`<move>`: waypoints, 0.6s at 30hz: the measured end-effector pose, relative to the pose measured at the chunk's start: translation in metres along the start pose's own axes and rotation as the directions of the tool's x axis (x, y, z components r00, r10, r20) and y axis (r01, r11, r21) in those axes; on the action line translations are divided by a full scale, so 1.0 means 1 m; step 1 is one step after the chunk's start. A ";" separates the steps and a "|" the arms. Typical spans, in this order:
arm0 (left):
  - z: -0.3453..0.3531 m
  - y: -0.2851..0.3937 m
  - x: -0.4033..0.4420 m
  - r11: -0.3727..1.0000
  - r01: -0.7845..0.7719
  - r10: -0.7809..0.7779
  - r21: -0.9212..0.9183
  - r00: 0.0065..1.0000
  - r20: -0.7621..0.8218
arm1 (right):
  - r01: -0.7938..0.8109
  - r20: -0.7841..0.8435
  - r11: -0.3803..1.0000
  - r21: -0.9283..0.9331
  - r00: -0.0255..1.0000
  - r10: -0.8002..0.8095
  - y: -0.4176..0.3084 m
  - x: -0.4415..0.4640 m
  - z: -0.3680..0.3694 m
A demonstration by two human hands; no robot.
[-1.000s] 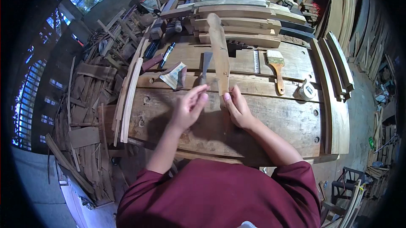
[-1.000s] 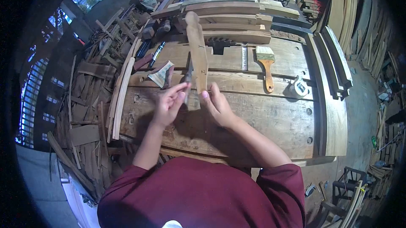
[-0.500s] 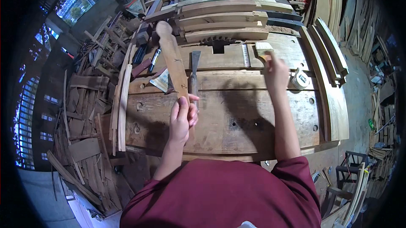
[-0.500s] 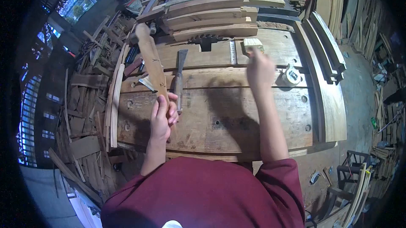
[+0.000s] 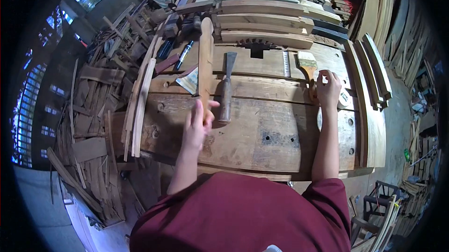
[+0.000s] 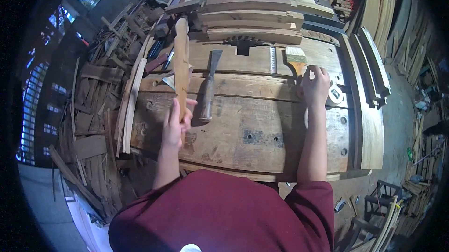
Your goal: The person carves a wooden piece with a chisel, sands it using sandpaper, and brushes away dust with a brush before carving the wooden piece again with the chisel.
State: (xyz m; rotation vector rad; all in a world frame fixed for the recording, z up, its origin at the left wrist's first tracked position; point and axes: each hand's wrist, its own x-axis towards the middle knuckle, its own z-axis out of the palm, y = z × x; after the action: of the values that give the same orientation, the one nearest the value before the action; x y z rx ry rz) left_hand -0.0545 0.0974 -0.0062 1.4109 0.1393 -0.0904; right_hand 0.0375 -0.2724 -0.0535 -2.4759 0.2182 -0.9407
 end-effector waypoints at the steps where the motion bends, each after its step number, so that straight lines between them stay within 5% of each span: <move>1: -0.019 -0.012 0.014 0.972 -0.113 0.132 0.204 0.988 -0.082 | 0.006 0.024 1.000 -0.024 1.000 -0.005 -0.008 -0.001 -0.003; 4: -0.040 -0.002 0.040 0.567 -0.282 0.579 0.774 0.804 -0.131 | 0.058 0.036 0.998 0.040 0.998 -0.060 -0.013 -0.001 0.000; 8: -0.047 0.004 0.064 0.485 -0.213 0.415 0.848 0.910 -0.009 | 0.054 0.074 0.997 0.058 0.996 -0.058 -0.032 -0.004 -0.003; 12: -0.060 -0.021 0.090 0.197 -0.315 0.477 0.928 0.858 0.190 | 0.167 0.127 0.966 0.199 0.973 -0.194 -0.049 -0.010 -0.001; 14: -0.049 -0.011 0.085 0.231 -0.318 0.461 0.920 0.868 0.184 | 0.130 0.191 0.934 0.334 0.961 -0.202 -0.067 -0.019 -0.001; 15: -0.042 -0.007 0.079 0.480 -0.329 0.418 0.813 0.901 0.118 | 0.120 0.251 0.872 0.474 0.931 -0.265 -0.070 -0.021 0.003; 16: -0.032 -0.002 0.071 0.695 -0.311 0.354 0.649 0.933 0.067 | -0.029 0.358 0.791 0.612 0.902 -0.244 -0.083 -0.024 0.001; 18: -0.009 0.017 0.046 0.732 -0.457 0.467 0.504 0.877 0.117 | -0.419 0.637 0.565 0.711 0.724 -0.265 -0.094 -0.034 0.003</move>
State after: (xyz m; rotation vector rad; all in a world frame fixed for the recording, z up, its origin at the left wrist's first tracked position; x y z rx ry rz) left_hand -0.0068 0.1096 0.0024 1.9544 -0.2512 0.3279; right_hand 0.0115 -0.1791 -0.0296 -1.6732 -0.3176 0.0706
